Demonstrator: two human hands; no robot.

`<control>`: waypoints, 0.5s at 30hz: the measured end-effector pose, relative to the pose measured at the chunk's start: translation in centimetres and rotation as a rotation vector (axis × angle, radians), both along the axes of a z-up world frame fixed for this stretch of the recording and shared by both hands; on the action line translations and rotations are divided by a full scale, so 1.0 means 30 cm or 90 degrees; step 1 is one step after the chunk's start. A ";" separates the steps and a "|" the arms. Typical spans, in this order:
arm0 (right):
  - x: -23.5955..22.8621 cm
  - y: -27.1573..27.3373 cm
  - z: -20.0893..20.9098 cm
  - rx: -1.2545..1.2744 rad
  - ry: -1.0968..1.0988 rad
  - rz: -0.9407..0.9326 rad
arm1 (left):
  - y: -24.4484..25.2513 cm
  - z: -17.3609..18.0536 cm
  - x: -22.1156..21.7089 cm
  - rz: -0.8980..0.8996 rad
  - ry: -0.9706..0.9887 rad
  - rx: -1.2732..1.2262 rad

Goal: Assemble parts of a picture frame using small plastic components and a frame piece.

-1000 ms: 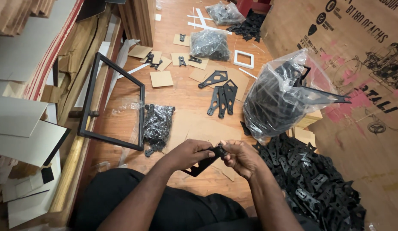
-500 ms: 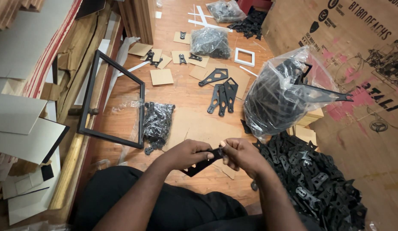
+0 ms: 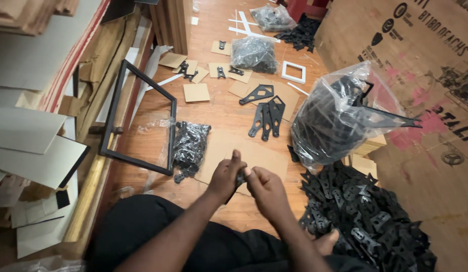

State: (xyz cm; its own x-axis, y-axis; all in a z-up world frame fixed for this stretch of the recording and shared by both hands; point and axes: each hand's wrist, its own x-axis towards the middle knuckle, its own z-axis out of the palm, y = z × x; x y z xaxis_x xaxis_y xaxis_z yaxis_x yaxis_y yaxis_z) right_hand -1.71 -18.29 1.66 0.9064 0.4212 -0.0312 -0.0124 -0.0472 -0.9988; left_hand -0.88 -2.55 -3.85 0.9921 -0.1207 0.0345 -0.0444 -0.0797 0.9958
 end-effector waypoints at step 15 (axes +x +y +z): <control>-0.090 0.118 0.002 0.031 0.168 -0.174 | -0.050 -0.011 -0.027 0.199 -0.008 -0.287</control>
